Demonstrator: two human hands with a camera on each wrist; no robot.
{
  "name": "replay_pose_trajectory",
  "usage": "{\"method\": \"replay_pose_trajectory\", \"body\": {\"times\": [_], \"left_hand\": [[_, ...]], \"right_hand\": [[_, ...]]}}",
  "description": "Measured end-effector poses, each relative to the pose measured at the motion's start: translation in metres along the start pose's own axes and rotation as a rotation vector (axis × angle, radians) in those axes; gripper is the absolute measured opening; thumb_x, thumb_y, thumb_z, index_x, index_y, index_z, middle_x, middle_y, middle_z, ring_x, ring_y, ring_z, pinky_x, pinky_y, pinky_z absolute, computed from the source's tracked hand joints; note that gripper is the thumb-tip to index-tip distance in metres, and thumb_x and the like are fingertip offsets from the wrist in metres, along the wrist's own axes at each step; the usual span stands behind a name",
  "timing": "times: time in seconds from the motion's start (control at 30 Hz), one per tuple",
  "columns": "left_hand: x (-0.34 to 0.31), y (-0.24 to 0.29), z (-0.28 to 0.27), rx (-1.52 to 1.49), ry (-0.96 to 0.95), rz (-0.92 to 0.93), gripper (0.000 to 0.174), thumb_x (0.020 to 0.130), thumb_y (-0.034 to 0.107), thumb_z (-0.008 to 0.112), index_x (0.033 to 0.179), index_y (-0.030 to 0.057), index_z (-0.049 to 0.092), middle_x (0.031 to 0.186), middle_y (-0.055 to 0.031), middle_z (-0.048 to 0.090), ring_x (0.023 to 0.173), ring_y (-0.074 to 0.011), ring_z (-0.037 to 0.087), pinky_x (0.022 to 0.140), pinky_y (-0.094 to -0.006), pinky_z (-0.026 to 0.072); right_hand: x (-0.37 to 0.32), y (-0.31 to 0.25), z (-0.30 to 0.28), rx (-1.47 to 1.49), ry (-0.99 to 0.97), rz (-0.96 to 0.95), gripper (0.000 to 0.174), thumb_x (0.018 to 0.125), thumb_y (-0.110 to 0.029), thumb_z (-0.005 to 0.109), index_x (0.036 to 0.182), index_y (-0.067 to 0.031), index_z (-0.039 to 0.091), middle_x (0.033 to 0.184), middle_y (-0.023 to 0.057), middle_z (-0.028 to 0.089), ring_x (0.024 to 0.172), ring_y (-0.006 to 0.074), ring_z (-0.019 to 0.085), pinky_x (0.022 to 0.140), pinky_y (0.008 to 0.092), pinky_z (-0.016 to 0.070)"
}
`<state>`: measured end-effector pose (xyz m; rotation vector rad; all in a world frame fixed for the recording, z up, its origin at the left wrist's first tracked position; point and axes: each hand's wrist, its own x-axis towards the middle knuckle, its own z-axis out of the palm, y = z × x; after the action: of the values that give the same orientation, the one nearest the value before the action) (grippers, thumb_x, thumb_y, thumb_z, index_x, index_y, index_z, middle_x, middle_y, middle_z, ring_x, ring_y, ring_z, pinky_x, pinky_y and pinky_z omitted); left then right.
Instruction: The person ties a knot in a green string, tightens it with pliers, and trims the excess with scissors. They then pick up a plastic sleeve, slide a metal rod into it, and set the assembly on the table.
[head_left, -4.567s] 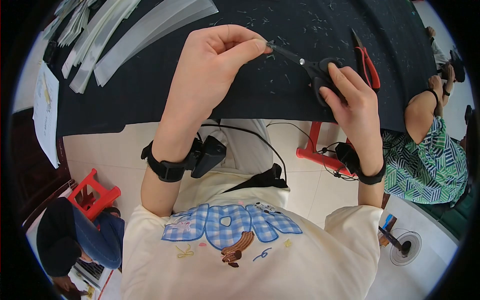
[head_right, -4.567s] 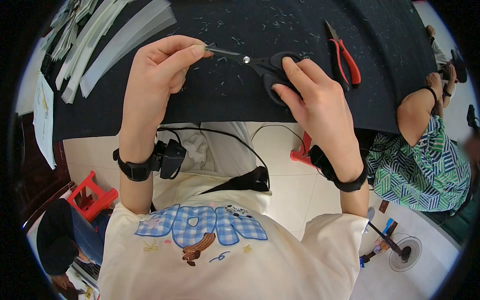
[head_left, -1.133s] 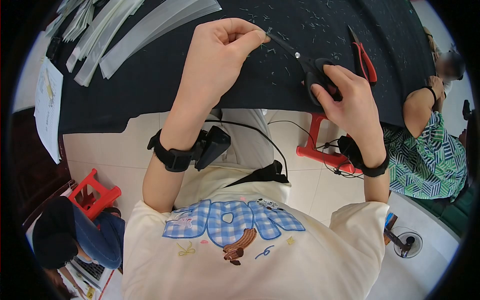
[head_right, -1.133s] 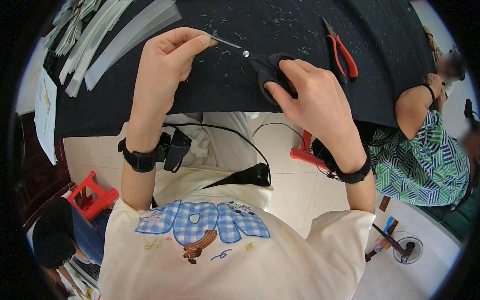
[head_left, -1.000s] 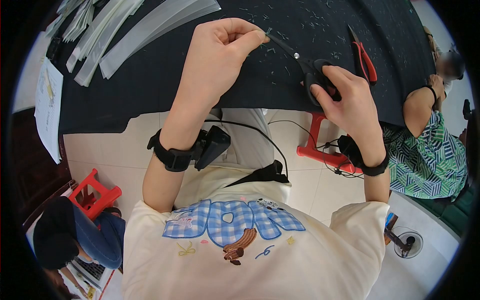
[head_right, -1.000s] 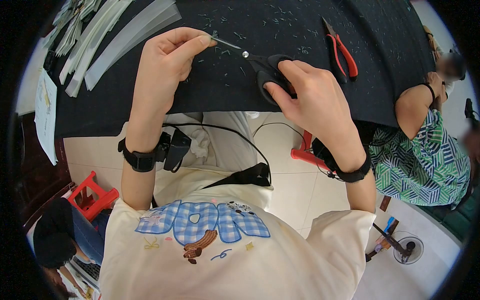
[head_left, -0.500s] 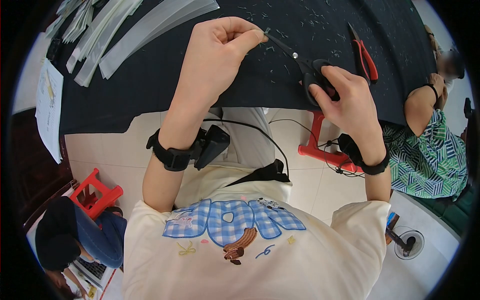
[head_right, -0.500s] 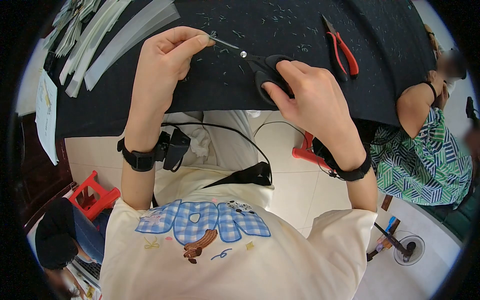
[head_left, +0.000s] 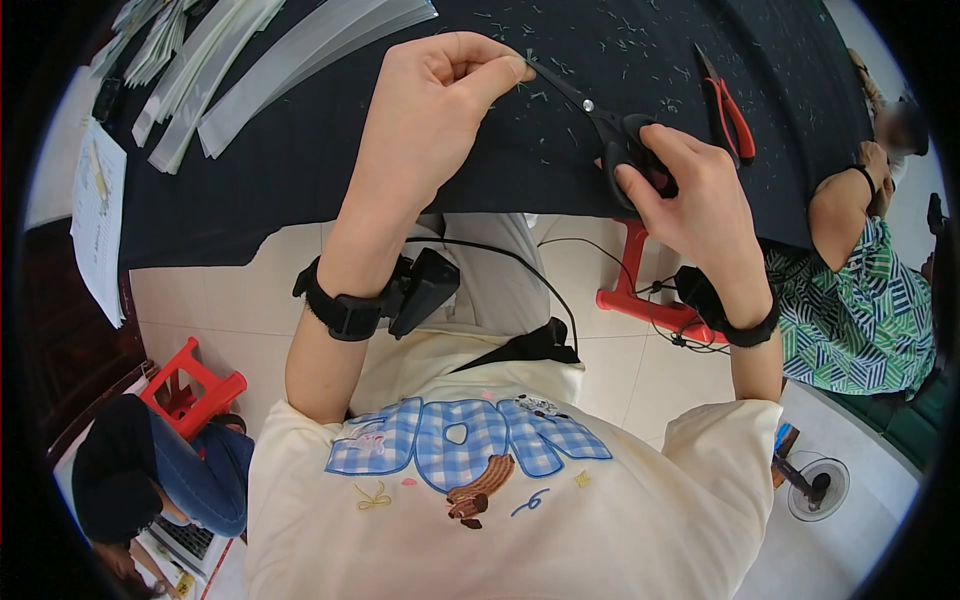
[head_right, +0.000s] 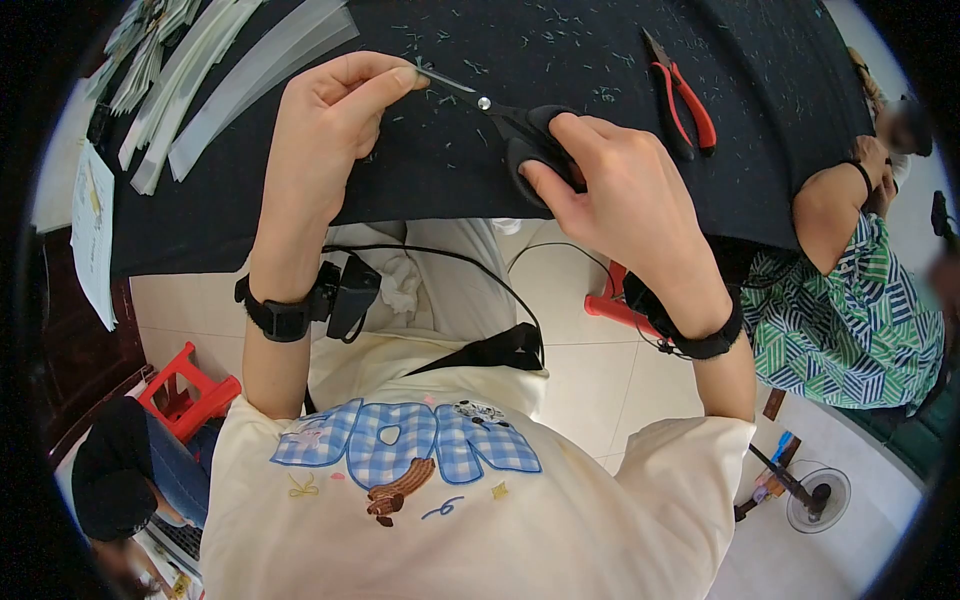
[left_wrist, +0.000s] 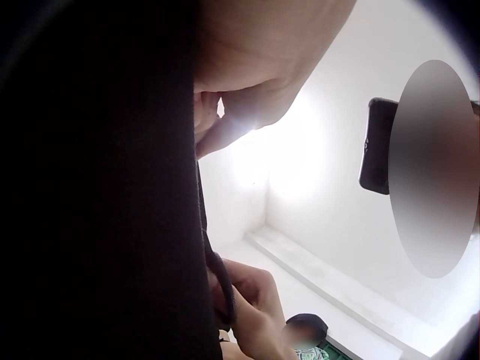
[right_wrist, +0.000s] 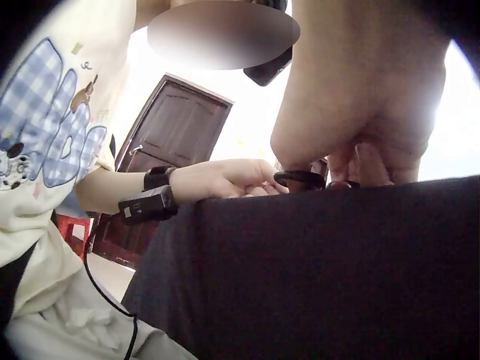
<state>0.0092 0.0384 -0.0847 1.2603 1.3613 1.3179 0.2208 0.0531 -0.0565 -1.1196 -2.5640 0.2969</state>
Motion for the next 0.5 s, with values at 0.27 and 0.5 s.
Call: {"method": "replay_pose_trajectory", "body": {"times": [0.27, 0.5], "left_hand": [[-0.0004, 0.0004, -0.0004, 0.006, 0.002, -0.008, 0.016, 0.081, 0.014, 0.059, 0.087, 0.0009, 0.065, 0.051, 0.0064, 0.043, 0.041, 0.0000, 0.027, 0.038, -0.0175, 0.0159], [0.0002, -0.0010, -0.0012, 0.004, -0.009, -0.001, 0.016, 0.081, 0.015, 0.059, 0.086, 0.0008, 0.065, 0.051, 0.0069, 0.042, 0.041, 0.0000, 0.027, 0.038, -0.0177, 0.0157]], "right_hand": [[0.0003, 0.0038, 0.0001, 0.006, -0.014, -0.023, 0.022, 0.070, -0.014, 0.068, 0.071, 0.0008, 0.051, 0.060, 0.0130, 0.052, 0.048, 0.0258, 0.051, 0.045, 0.0309, 0.0390], [0.0000, 0.0040, 0.0003, 0.011, -0.013, -0.027, 0.022, 0.070, -0.013, 0.068, 0.070, 0.0007, 0.051, 0.060, 0.0131, 0.052, 0.048, 0.0264, 0.051, 0.045, 0.0310, 0.0392]]}}
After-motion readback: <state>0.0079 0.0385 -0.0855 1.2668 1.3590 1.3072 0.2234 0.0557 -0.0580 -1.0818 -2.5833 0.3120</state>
